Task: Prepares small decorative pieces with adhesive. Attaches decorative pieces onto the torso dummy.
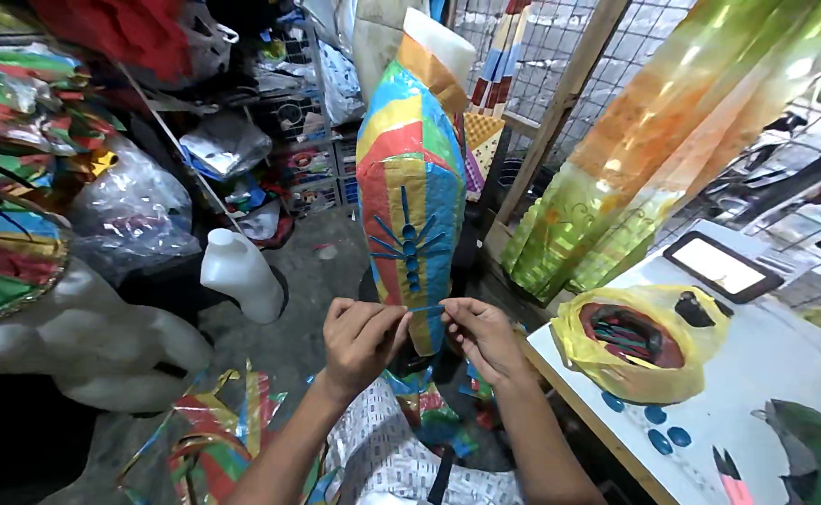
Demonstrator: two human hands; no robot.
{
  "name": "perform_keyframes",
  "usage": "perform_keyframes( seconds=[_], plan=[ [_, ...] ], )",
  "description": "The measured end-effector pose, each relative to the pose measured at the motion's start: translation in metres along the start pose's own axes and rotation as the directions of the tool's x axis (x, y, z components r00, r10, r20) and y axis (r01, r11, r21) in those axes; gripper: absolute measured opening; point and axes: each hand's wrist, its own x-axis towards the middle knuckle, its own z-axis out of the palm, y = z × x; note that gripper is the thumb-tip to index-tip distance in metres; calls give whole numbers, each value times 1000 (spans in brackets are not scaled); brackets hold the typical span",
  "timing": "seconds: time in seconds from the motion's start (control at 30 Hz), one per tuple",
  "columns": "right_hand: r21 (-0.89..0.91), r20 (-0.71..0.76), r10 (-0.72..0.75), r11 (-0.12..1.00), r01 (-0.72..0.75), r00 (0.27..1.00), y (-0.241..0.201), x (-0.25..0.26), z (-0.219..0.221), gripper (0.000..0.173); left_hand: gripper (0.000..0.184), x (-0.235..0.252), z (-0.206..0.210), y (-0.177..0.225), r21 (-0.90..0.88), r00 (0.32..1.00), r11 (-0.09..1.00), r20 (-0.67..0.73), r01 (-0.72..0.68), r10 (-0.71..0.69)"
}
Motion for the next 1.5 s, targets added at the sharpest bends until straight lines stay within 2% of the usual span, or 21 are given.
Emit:
perform_keyframes(
  seconds=[0.13, 0.27, 0.47, 0.63, 0.8, 0.97, 1.23, 1.5],
  plan=[
    [43, -69, 3, 999, 0, 998, 2, 10, 6, 14, 15, 17, -3, -13, -41, 999, 999, 34, 5, -4],
    [48, -160, 30, 999, -22, 987, 14, 19, -7, 13, 16, 49, -12, -50, -114, 973, 988, 216, 105, -79],
    [5, -246, 130, 991, -133, 960, 78, 8, -52, 15, 20, 95, 7, -114, -119, 926, 989, 376, 83, -33],
    [-17, -329, 271, 956, -293, 905, 146, -20, -90, 16, 17, 122, 22, -131, -84, 827, 993, 562, 82, -21],
    [-38, -411, 377, 903, -428, 830, 192, -45, -123, 18, 14, 137, 31, -134, -69, 720, 992, 694, 104, -27],
    [-75, -461, 400, 872, -484, 792, 216, -62, -146, 19, 17, 143, 35, -136, -73, 687, 993, 727, 94, -12],
    [-156, -463, 451, 806, -571, 763, 236, -81, -169, 20, 16, 144, 34, -138, -61, 705, 995, 709, 81, -14],
    [-101, -485, 491, 791, -604, 724, 253, -92, -177, 19, 16, 143, 37, -139, -53, 673, 995, 740, 89, -21]
  ],
)
